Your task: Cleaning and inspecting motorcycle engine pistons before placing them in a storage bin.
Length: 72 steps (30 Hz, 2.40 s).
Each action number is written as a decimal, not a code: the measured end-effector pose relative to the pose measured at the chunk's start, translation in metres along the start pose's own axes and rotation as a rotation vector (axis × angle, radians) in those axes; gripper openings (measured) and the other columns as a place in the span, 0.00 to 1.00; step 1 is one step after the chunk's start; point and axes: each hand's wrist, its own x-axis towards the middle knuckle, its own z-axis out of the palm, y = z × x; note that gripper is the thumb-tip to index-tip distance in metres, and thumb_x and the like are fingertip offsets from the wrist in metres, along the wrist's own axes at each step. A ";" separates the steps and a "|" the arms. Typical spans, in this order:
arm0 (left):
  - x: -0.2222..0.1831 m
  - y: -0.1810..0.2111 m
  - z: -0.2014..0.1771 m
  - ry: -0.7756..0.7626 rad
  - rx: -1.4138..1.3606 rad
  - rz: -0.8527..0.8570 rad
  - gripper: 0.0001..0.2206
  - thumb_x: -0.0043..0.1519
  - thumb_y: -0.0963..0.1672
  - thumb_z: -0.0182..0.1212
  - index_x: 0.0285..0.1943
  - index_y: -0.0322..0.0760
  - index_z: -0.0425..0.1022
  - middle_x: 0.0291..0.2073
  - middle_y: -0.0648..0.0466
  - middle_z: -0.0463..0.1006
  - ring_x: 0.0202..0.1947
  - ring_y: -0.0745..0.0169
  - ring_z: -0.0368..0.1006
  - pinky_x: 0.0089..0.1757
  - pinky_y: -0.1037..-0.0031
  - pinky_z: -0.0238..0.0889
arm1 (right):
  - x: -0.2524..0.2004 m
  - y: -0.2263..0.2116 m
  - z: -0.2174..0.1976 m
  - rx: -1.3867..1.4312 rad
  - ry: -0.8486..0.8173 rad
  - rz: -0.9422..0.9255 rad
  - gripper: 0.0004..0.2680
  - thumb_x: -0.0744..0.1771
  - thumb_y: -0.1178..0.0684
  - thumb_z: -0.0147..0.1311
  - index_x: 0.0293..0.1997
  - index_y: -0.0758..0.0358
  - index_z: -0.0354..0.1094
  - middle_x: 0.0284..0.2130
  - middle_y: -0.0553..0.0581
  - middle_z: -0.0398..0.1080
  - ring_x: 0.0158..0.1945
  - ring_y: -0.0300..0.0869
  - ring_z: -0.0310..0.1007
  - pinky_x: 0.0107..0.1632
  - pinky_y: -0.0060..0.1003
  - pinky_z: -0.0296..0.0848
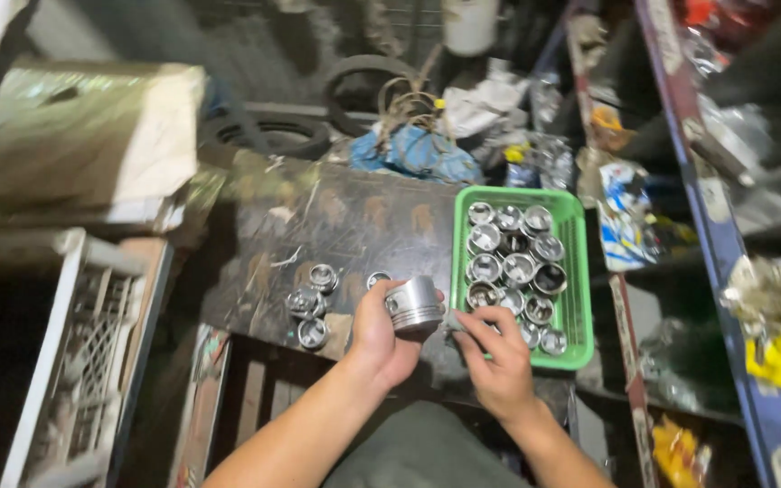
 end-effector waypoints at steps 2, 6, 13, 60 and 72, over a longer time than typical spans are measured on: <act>-0.022 -0.010 0.011 0.124 0.035 0.093 0.19 0.68 0.48 0.45 0.53 0.28 0.74 0.41 0.42 0.78 0.37 0.54 0.71 0.41 0.68 0.65 | 0.013 -0.015 0.003 0.056 -0.069 -0.225 0.12 0.62 0.64 0.60 0.50 0.67 0.75 0.43 0.58 0.70 0.42 0.46 0.68 0.48 0.37 0.70; -0.022 -0.016 0.017 0.142 0.169 0.195 0.19 0.67 0.54 0.53 0.43 0.34 0.71 0.35 0.49 0.71 0.36 0.61 0.65 0.42 0.71 0.60 | 0.014 -0.006 0.012 0.030 -0.044 -0.439 0.14 0.60 0.65 0.62 0.50 0.67 0.75 0.42 0.57 0.67 0.42 0.46 0.64 0.49 0.38 0.66; -0.017 0.011 0.010 0.152 0.162 0.086 0.17 0.66 0.52 0.53 0.48 0.34 0.73 0.35 0.48 0.76 0.34 0.58 0.73 0.35 0.70 0.63 | 0.012 0.005 0.011 0.014 -0.066 -0.096 0.12 0.62 0.65 0.60 0.50 0.66 0.75 0.43 0.58 0.70 0.37 0.42 0.68 0.38 0.31 0.69; 0.047 0.058 -0.012 -0.090 0.210 -0.168 0.13 0.66 0.48 0.52 0.44 0.34 0.76 0.35 0.50 0.77 0.33 0.61 0.71 0.37 0.72 0.65 | 0.027 -0.035 0.073 -0.201 0.185 0.179 0.12 0.65 0.64 0.53 0.53 0.69 0.74 0.48 0.61 0.71 0.45 0.46 0.72 0.48 0.36 0.72; 0.019 0.015 -0.017 -0.080 -0.002 -0.054 0.17 0.64 0.47 0.44 0.49 0.32 0.75 0.35 0.50 0.73 0.35 0.59 0.68 0.41 0.68 0.62 | 0.010 0.007 0.045 -0.038 0.067 -0.163 0.11 0.63 0.66 0.57 0.49 0.74 0.69 0.48 0.65 0.71 0.46 0.51 0.73 0.50 0.39 0.74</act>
